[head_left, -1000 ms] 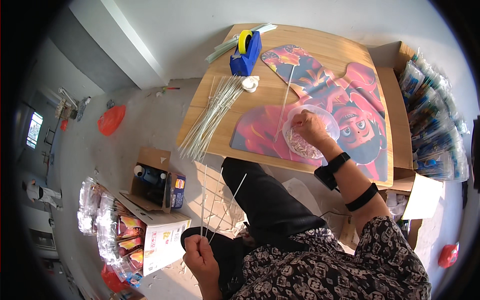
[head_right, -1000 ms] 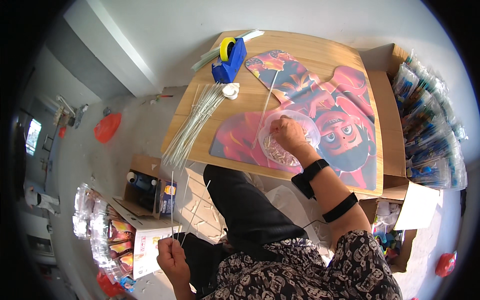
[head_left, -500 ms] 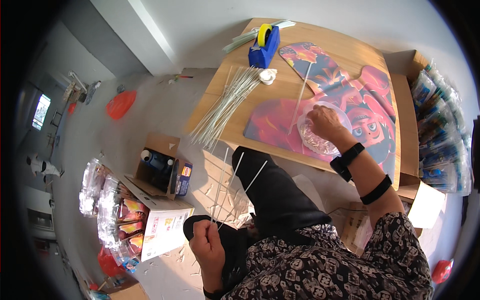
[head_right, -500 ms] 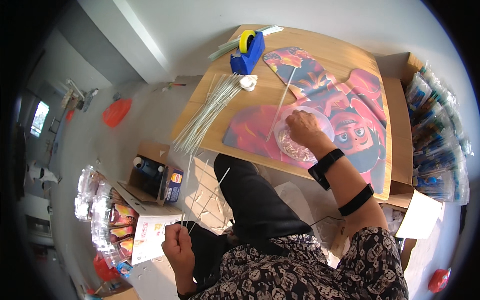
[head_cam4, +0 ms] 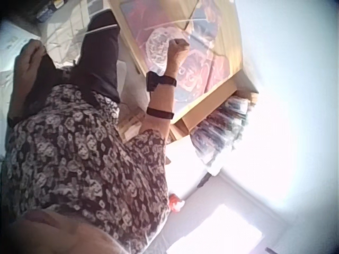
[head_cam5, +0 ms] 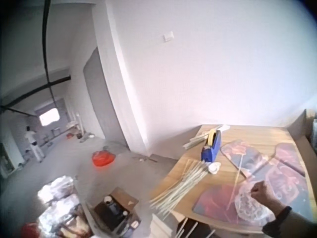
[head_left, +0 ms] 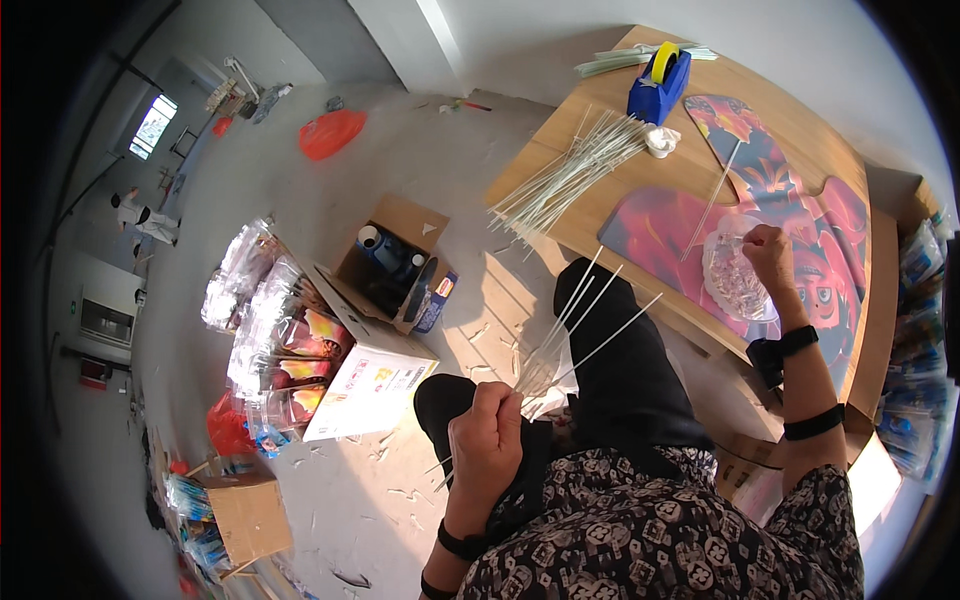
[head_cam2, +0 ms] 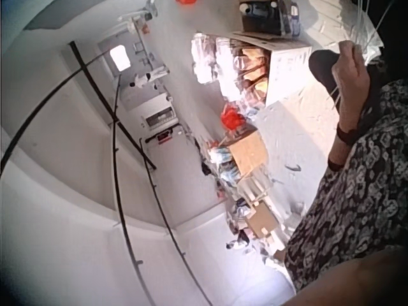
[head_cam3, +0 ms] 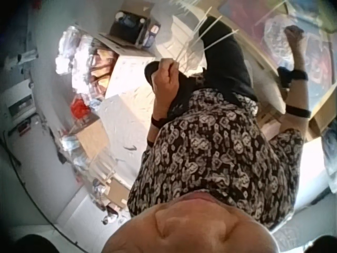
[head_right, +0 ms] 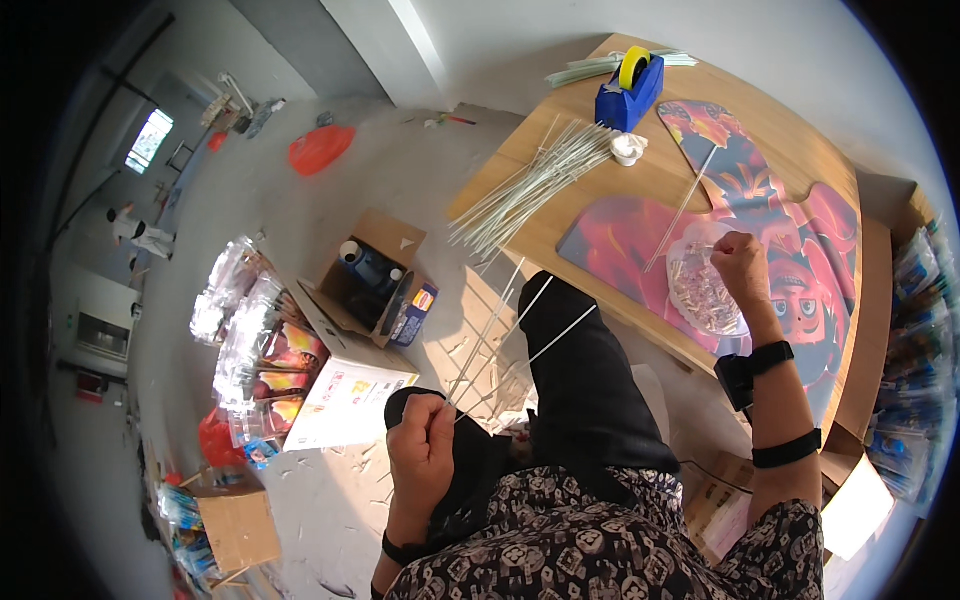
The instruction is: Assembling the frame of a decorative kite by attaching plastic rods and securing them with tape.
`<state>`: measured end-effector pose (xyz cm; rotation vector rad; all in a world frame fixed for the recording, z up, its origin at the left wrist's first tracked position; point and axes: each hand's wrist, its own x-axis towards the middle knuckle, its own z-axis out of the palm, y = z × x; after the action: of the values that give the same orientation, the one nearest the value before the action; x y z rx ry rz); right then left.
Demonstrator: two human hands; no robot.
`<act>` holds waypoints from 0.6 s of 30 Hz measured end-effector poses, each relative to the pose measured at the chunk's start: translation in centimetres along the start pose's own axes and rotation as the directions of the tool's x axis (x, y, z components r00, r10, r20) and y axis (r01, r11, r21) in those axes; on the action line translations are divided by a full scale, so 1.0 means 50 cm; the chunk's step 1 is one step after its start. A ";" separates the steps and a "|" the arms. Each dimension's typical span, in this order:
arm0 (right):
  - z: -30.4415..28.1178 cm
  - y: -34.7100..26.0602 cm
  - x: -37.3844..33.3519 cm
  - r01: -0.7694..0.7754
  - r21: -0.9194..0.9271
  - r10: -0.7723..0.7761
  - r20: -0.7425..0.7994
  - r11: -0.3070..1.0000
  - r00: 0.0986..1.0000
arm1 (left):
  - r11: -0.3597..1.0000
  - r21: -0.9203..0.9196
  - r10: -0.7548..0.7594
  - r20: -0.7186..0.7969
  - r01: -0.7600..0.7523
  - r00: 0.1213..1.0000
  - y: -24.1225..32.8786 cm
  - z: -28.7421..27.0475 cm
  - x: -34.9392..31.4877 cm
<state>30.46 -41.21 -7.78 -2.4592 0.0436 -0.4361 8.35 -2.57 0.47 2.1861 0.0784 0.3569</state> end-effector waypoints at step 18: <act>-0.025 -0.275 -0.083 -0.428 0.878 0.073 0.423 0.213 0.903 | 0.998 0.043 0.057 -0.020 -0.056 0.998 0.021 -0.001 0.003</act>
<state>25.14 -30.40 0.09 -1.1520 0.0403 0.1103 8.42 -3.15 1.38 2.2303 0.0365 0.4138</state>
